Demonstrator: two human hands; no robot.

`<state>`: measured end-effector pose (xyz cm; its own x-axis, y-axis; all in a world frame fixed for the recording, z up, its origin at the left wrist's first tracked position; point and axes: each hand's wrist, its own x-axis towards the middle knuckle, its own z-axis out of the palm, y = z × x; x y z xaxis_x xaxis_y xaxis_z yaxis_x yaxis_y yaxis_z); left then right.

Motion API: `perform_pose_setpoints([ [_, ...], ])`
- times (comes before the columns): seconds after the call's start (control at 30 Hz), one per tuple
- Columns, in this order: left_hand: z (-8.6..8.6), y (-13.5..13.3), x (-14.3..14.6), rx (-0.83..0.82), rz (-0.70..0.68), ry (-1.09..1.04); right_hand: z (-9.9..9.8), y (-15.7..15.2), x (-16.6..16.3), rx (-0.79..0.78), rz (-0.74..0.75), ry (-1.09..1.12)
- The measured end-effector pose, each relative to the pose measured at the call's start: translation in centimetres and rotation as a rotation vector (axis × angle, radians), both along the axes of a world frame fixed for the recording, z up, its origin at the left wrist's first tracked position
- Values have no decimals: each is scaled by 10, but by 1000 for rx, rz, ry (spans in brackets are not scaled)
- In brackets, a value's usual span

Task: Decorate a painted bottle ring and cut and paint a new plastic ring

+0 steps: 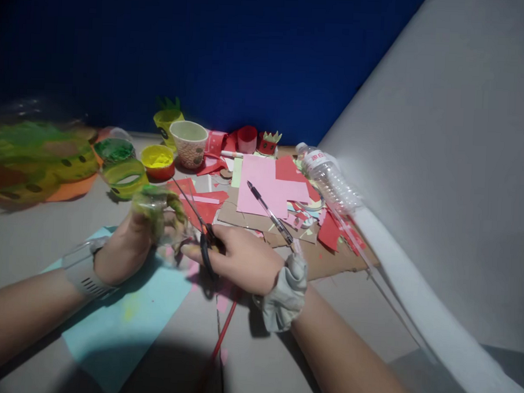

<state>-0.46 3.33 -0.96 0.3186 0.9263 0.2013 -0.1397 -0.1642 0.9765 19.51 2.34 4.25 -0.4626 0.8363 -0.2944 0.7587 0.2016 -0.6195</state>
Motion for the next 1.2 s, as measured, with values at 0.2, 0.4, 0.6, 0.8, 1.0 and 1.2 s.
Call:
perform_pose_setpoints([
  [0.2,8,0,3,-53,42,27,-10,-2,-3,-24,-18,115],
  [0.4,10,-1,5,-90,100,-3,-12,-5,-8,-29,-60,173],
  [0.6,4,0,5,-111,131,-184,-17,-3,-10,-6,-154,273],
  [0.8,4,1,5,-30,118,-238,-12,0,-6,-195,-292,571],
  [1.0,15,-4,10,76,74,49,-6,0,-5,-59,-268,587],
  [1.2,13,-3,8,128,-104,96,-6,-3,-8,111,-304,565],
])
